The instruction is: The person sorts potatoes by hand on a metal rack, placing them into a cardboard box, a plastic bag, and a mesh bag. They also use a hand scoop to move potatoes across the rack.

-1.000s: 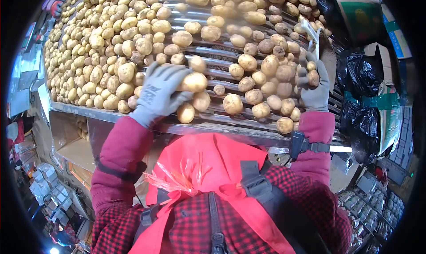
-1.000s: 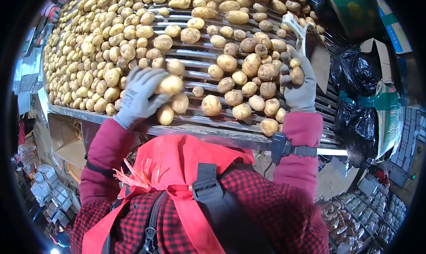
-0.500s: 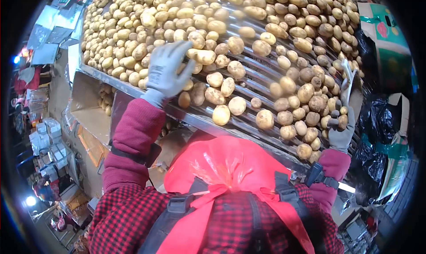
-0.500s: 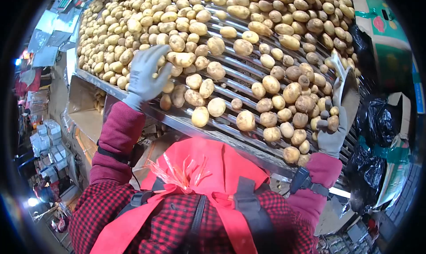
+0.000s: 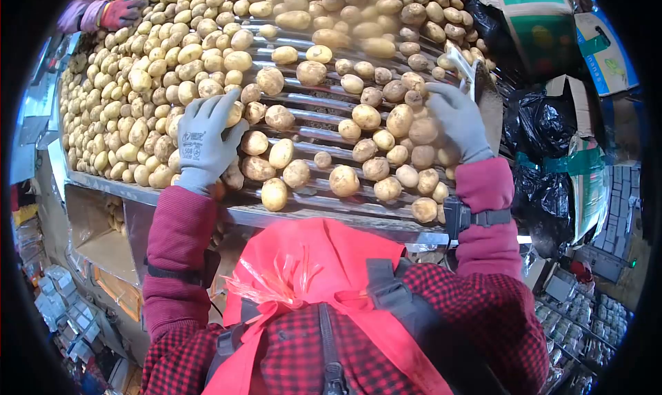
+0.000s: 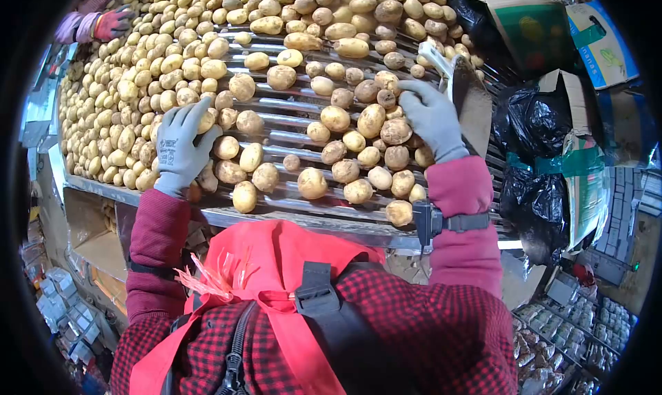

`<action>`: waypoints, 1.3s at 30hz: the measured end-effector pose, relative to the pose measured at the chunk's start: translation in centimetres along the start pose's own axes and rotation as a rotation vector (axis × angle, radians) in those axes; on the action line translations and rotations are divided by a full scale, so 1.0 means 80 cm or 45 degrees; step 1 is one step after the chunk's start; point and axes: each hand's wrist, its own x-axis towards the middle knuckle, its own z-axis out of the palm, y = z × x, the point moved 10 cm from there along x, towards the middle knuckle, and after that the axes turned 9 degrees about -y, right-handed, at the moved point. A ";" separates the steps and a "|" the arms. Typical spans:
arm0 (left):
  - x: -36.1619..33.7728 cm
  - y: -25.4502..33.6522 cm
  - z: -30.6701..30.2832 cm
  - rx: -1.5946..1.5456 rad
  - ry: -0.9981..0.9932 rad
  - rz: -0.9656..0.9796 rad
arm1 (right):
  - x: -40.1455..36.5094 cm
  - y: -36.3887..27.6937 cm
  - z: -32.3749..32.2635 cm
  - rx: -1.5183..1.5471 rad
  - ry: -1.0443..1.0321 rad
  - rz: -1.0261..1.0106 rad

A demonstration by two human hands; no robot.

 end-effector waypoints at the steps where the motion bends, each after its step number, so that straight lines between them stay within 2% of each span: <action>1: 0.000 0.000 -0.001 -0.003 0.003 -0.005 | 0.006 -0.004 0.001 -0.006 -0.003 -0.002; 3: -0.001 -0.006 0.003 -0.060 -0.034 -0.040 | 0.018 -0.032 0.023 -0.550 -0.173 -0.171; 4: -0.003 -0.008 0.005 -0.062 -0.033 -0.047 | 0.022 -0.052 0.031 -0.592 -0.190 -0.314; 5: -0.004 -0.008 0.005 -0.035 0.007 -0.027 | 0.026 -0.058 0.031 -0.595 -0.196 -0.317; 7: -0.003 -0.013 0.008 0.000 0.053 -0.028 | 0.039 -0.049 0.048 -0.903 -0.468 -0.070; 8: -0.002 -0.012 0.009 -0.063 0.048 0.016 | 0.041 -0.055 0.051 -1.004 -0.509 -0.084; 10: -0.012 -0.009 -0.005 -0.164 0.034 0.072 | 0.052 -0.038 0.054 -0.973 -0.552 -0.224; 12: -0.040 -0.008 -0.013 -0.177 0.051 0.042 | 0.049 -0.047 0.055 -0.992 -0.546 -0.202; 13: -0.054 -0.005 -0.013 -0.177 0.036 0.045 | 0.051 -0.047 0.057 -1.006 -0.606 0.006; 15: -0.077 -0.006 -0.011 -0.276 -0.032 -0.076 | 0.056 -0.041 0.064 -1.149 -0.606 0.005; 18: -0.078 -0.006 -0.023 -0.337 -0.041 -0.099 | 0.060 -0.044 0.075 -1.326 -0.542 -0.075; 20: -0.080 -0.011 -0.019 -0.382 -0.055 -0.118 | 0.065 -0.043 0.073 -1.121 -0.573 -0.069; 25: -0.081 -0.013 -0.023 -0.384 -0.038 -0.123 | 0.055 -0.056 0.075 -1.221 -0.582 -0.066; 27: -0.082 -0.012 -0.023 -0.382 -0.035 -0.105 | 0.055 -0.048 0.069 -1.169 -0.545 0.073; 31: -0.082 -0.010 -0.024 -0.376 -0.013 -0.090 | 0.058 -0.049 0.079 -1.384 -0.558 0.007; 35: -0.083 -0.011 -0.024 -0.409 -0.001 -0.095 | 0.059 -0.034 0.068 -1.327 -0.444 0.022; 37: -0.085 -0.017 -0.025 -0.410 0.014 -0.101 | 0.061 -0.022 0.047 -0.669 -0.319 -0.033; 38: -0.089 -0.018 -0.032 -0.377 0.139 -0.044 | 0.057 -0.026 0.041 -0.533 -0.325 0.030; 39: -0.093 -0.018 -0.042 -0.342 0.260 0.019 | 0.057 -0.030 0.036 -0.221 -0.294 -0.142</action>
